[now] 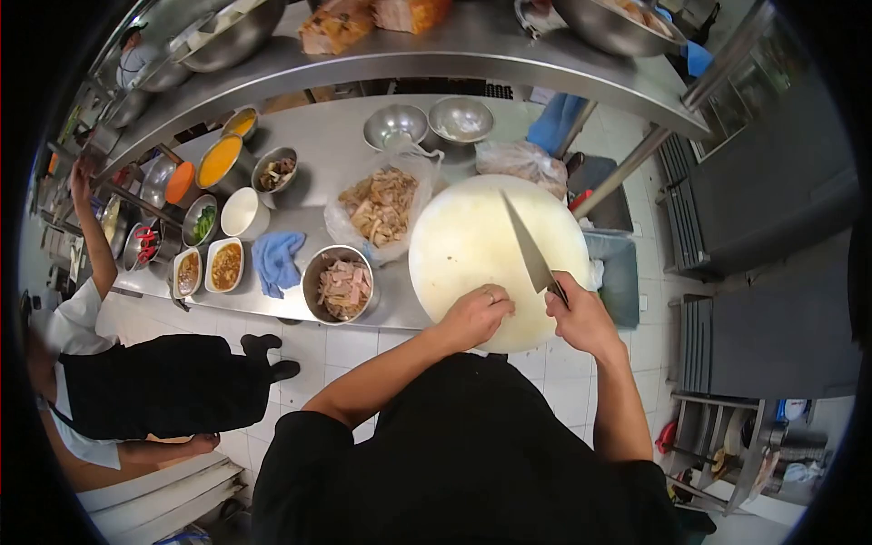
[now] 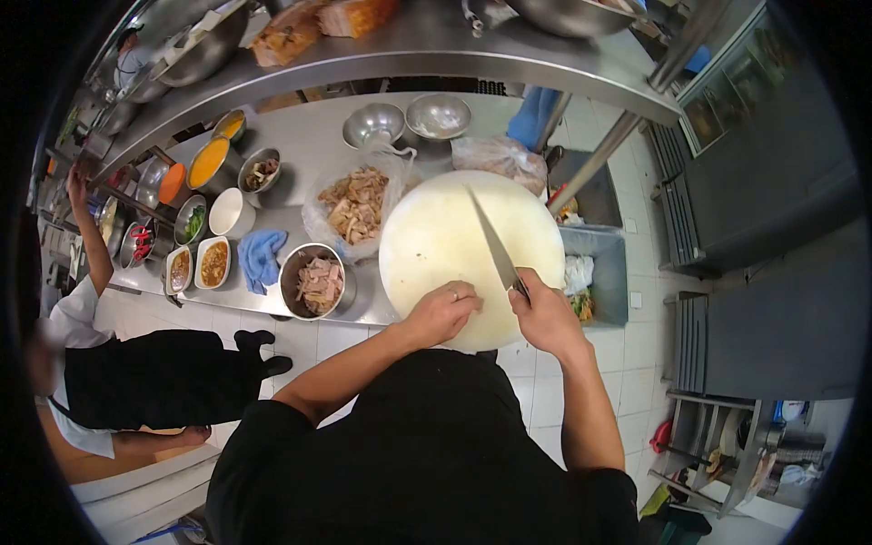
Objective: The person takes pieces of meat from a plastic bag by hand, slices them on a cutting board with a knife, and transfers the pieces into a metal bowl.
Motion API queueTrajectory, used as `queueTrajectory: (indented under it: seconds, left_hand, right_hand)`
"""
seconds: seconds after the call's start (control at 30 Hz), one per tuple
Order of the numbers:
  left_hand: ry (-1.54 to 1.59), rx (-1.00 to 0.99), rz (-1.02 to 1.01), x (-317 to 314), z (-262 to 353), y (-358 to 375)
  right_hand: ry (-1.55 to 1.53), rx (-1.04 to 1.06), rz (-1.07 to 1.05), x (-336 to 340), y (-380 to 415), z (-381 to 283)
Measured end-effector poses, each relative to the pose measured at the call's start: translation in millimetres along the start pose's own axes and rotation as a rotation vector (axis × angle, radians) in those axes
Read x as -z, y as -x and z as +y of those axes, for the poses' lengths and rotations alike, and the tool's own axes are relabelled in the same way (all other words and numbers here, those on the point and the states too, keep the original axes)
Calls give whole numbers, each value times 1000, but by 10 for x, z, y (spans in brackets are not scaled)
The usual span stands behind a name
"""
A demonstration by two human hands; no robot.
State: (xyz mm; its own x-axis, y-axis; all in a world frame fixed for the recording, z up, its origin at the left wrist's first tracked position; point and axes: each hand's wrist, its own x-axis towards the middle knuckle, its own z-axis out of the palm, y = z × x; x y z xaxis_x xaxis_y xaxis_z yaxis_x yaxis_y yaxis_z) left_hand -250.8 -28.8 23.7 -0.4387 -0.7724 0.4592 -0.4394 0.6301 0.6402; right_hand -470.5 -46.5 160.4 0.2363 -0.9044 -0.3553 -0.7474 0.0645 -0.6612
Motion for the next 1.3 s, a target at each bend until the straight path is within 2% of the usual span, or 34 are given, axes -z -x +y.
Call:
queueTrajectory:
  seconds: [0.07, 0.1, 0.2, 0.3, 0.33, 0.47, 0.67, 0.77, 0.87, 1.0, 1.1, 1.2, 1.3]
  left_hand:
    - [-56, -27, -11, 164, 186, 69]
    - [-52, -19, -3, 195, 190, 111]
    - [28, 39, 45, 236, 200, 127]
    - [-94, 177, 133, 201, 225, 124]
    - [-111, 160, 160, 187, 239, 100]
    - [-195, 238, 71, 111, 273, 144]
    - [-219, 248, 96, 65, 251, 169]
    - [-229, 246, 133, 34, 286, 198]
    - [-224, 253, 157, 10, 295, 206]
    - [-229, 266, 171, 6, 310, 236]
    - [-243, 287, 161, -20, 323, 269]
    - [-238, 265, 192, -26, 308, 248]
    - [-241, 261, 197, -15, 316, 275]
  right_hand:
    - [376, 147, 17, -5, 70, 131]
    - [427, 105, -69, -23, 121, 59]
    - [569, 158, -165, 10, 169, -75]
    - [651, 229, -236, 145, 262, -261]
    - [665, 250, -251, 178, 300, -312]
    - [761, 301, -293, -18, 205, -153]
    - [743, 377, -287, 78, -1, -215]
    - [797, 307, -324, 85, 165, -297]
    - [707, 363, -261, -100, -57, -74]
    - [763, 362, -316, 83, -28, -274]
    - [797, 322, -335, -62, 44, -227]
    - [716, 374, -296, -63, -135, -123]
    - [764, 403, -310, 25, -75, -202]
